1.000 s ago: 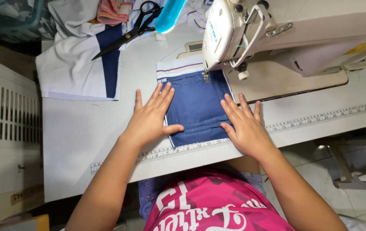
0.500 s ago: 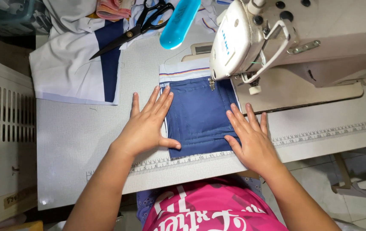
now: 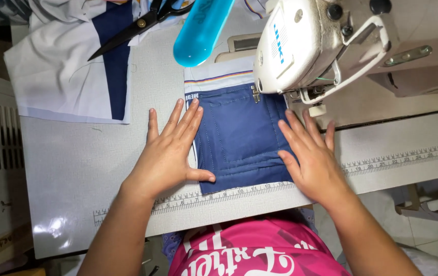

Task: Trimming excess material from a quilted fabric piece using scissors and then positioning it under a sewing machine.

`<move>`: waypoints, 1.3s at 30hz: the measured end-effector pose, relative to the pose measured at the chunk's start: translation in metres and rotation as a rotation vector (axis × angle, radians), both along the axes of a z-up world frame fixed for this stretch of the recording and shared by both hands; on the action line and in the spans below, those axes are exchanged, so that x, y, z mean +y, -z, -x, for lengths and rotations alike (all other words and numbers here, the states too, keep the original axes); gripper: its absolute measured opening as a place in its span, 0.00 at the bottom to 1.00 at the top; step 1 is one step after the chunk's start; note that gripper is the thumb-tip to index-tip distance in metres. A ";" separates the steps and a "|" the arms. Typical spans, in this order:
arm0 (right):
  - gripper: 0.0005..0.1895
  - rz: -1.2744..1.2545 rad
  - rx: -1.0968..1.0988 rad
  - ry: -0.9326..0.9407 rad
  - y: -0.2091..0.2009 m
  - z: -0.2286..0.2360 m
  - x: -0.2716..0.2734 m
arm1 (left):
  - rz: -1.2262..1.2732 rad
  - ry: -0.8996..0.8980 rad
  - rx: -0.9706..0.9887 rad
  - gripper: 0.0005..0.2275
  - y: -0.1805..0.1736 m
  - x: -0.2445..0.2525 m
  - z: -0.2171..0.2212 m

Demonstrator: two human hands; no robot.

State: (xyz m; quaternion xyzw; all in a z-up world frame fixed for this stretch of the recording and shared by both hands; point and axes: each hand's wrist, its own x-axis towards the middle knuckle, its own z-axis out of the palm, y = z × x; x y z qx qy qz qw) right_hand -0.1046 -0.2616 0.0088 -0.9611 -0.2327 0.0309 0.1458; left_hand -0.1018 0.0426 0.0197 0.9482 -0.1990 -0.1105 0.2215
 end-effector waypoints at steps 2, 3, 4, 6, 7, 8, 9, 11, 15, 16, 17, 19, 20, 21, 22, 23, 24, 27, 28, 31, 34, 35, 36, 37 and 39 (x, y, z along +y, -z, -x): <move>0.31 0.068 -0.006 -0.084 -0.008 -0.013 0.004 | -0.144 0.062 -0.172 0.60 0.014 0.004 0.001; 0.31 0.066 -0.004 -0.082 -0.009 -0.015 0.002 | -0.146 0.064 -0.170 0.60 0.013 0.004 0.001; 0.33 0.097 0.021 -0.111 -0.009 -0.018 -0.001 | -0.148 0.063 -0.173 0.60 0.013 0.004 0.001; 0.34 0.128 0.049 -0.141 -0.008 -0.022 -0.006 | -0.148 0.061 -0.174 0.60 0.013 0.004 0.000; 0.36 0.135 0.030 -0.155 -0.007 -0.024 -0.009 | -0.147 0.062 -0.172 0.60 0.013 0.004 0.000; 0.38 0.142 0.011 -0.168 -0.005 -0.024 -0.013 | -0.145 0.063 -0.168 0.60 0.013 0.004 0.000; 0.38 0.143 0.014 -0.170 -0.004 -0.024 -0.013 | -0.145 0.061 -0.165 0.60 0.014 0.004 0.000; 0.40 0.169 0.007 -0.164 -0.003 -0.025 -0.015 | -0.141 0.060 -0.192 0.61 0.015 0.004 0.000; 0.40 0.162 -0.012 -0.158 -0.001 -0.024 -0.016 | -0.137 0.061 -0.165 0.61 0.013 0.004 -0.001; 0.40 0.154 -0.013 -0.163 -0.001 -0.025 -0.016 | -0.135 0.061 -0.160 0.61 0.013 0.004 -0.001; 0.40 0.146 -0.015 -0.167 -0.002 -0.025 -0.016 | -0.134 0.060 -0.155 0.60 0.013 0.004 -0.001; 0.40 0.150 -0.010 -0.165 -0.001 -0.025 -0.016 | -0.128 0.059 -0.157 0.61 0.013 0.004 -0.001; 0.40 0.154 -0.005 -0.162 -0.001 -0.025 -0.016 | -0.122 0.058 -0.158 0.61 0.012 0.004 0.000; 0.40 0.155 -0.006 -0.162 -0.001 -0.025 -0.016 | -0.121 0.058 -0.158 0.61 0.013 0.004 0.000; 0.40 0.160 -0.004 -0.161 -0.001 -0.025 -0.016 | -0.118 0.059 -0.162 0.61 0.013 0.004 0.000; 0.40 0.164 -0.003 -0.160 -0.001 -0.025 -0.016 | -0.116 0.059 -0.165 0.61 0.013 0.004 0.000; 0.40 0.165 -0.003 -0.160 -0.001 -0.025 -0.016 | -0.115 0.059 -0.165 0.61 0.013 0.004 0.000; 0.40 0.155 0.005 -0.156 -0.002 -0.025 -0.016 | -0.117 0.057 -0.166 0.61 0.012 0.004 0.000; 0.40 0.150 -0.007 -0.162 -0.002 -0.025 -0.016 | -0.115 0.059 -0.159 0.61 0.012 0.004 -0.001; 0.40 0.143 -0.025 -0.170 -0.002 -0.025 -0.016 | -0.110 0.059 -0.152 0.61 0.012 0.003 -0.001; 0.40 0.143 -0.028 -0.172 -0.001 -0.025 -0.016 | -0.111 0.055 -0.150 0.61 0.011 0.003 -0.001; 0.40 0.146 -0.026 -0.170 -0.001 -0.025 -0.016 | -0.114 0.054 -0.148 0.61 0.011 0.003 -0.001; 0.40 0.146 -0.026 -0.170 -0.001 -0.025 -0.016 | -0.114 0.055 -0.148 0.61 0.011 0.003 -0.001; 0.40 0.146 -0.030 -0.171 0.000 -0.025 -0.016 | -0.115 0.054 -0.145 0.61 0.011 0.003 -0.001; 0.40 0.147 -0.035 -0.173 0.000 -0.025 -0.017 | -0.114 0.054 -0.142 0.61 0.011 0.003 -0.001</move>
